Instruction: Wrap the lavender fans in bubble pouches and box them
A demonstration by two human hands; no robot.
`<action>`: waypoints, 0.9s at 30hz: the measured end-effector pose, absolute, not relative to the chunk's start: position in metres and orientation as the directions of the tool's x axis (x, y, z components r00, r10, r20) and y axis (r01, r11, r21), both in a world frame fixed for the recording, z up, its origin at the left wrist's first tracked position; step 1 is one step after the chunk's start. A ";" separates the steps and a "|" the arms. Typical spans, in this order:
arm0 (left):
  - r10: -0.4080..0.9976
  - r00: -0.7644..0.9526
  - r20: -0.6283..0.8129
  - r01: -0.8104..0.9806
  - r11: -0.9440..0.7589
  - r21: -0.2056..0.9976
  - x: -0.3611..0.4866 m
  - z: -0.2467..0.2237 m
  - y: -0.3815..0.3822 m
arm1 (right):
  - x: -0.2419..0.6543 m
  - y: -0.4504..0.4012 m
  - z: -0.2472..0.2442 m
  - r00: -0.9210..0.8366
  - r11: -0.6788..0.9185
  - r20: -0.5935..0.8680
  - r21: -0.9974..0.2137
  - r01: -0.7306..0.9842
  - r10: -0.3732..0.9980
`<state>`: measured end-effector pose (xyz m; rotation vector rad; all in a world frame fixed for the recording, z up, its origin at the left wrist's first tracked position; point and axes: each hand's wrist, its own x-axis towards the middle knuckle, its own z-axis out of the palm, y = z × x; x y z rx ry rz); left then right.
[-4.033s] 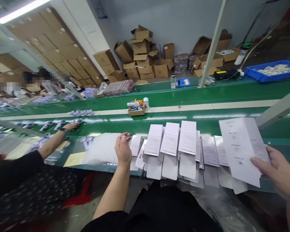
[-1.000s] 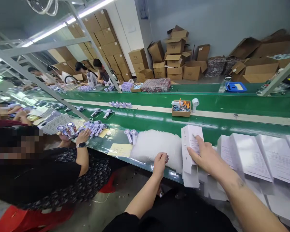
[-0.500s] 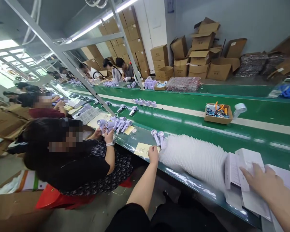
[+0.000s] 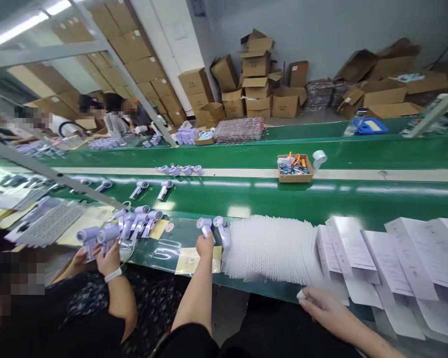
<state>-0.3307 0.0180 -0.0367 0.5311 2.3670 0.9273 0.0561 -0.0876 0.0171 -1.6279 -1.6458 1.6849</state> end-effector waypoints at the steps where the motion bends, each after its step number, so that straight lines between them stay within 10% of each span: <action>1: 0.552 -0.776 -0.306 0.188 0.664 0.724 -0.322 -0.029 0.015 | 0.054 -0.085 0.018 -0.328 -0.423 -0.551 -0.819 0.388 0.767; 5: 0.815 -0.511 -0.273 0.075 0.358 0.931 -0.234 0.001 -0.018 | 0.042 -0.078 0.023 -0.236 -0.641 -0.598 -0.738 -0.211 0.766; 11: 0.803 0.510 -0.309 0.140 0.277 0.951 -0.081 0.021 -0.071 | 0.066 -0.094 0.035 0.092 -0.324 -0.524 -0.645 -0.692 0.847; 14: 0.793 0.600 -0.107 0.457 -0.230 0.859 -0.047 0.008 -0.060 | 0.105 -0.121 0.044 0.380 -0.175 -0.525 -0.732 -0.659 0.762; 18: 0.434 0.893 -0.120 0.450 -0.849 0.278 -0.015 -0.017 -0.041 | 0.147 -0.161 0.050 0.438 -0.183 -0.594 -0.710 -0.680 0.674; 27: 0.414 0.668 -0.618 0.582 -0.809 0.088 0.027 -0.014 -0.035 | 0.158 -0.181 0.019 0.125 -0.439 -0.729 -0.530 -0.726 0.673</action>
